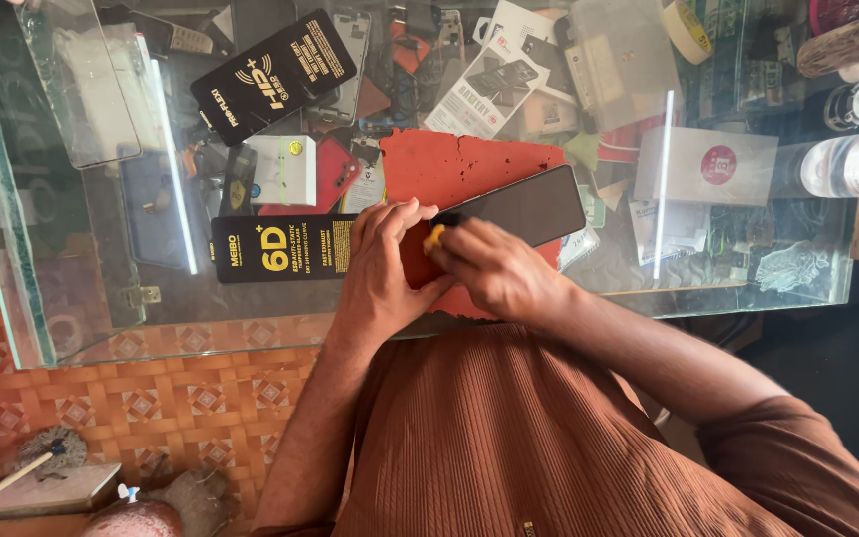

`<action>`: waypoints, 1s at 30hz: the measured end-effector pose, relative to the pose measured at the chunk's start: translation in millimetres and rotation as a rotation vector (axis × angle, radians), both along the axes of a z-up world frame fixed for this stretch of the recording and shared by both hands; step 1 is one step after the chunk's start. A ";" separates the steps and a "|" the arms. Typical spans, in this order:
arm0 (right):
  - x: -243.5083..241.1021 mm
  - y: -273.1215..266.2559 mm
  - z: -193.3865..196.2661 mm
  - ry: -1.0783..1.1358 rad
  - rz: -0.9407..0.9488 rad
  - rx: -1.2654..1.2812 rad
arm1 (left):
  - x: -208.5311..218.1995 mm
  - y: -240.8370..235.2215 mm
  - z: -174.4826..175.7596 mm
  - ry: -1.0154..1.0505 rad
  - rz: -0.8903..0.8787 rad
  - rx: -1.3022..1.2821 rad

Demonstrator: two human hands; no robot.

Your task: The person wipes the front screen and back of a smartphone with a yellow cloth. They handle a screen protector package and a spray bottle, then wipe the back of a second smartphone with the cloth.

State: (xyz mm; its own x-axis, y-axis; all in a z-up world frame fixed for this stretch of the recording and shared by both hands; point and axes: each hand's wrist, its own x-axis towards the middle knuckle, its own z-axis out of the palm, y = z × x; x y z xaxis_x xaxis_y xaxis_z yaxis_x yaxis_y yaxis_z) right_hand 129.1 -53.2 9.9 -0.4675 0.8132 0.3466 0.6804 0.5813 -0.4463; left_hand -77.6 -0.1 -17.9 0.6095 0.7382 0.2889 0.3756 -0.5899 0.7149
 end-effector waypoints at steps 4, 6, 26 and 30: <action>8.3 4.1 -8.2 0.039 -0.282 0.028 | 1.8 0.4 3.9 -0.012 0.021 0.021; 12.0 -4.1 -8.2 -0.014 -0.415 -0.012 | 3.3 1.7 4.5 -0.027 -0.011 0.033; 13.3 -22.0 -15.1 0.090 -0.241 0.029 | 6.0 3.5 4.0 0.040 -0.035 0.077; 29.8 -6.8 -13.7 0.061 -0.460 0.079 | 6.8 3.1 4.3 0.036 -0.043 0.093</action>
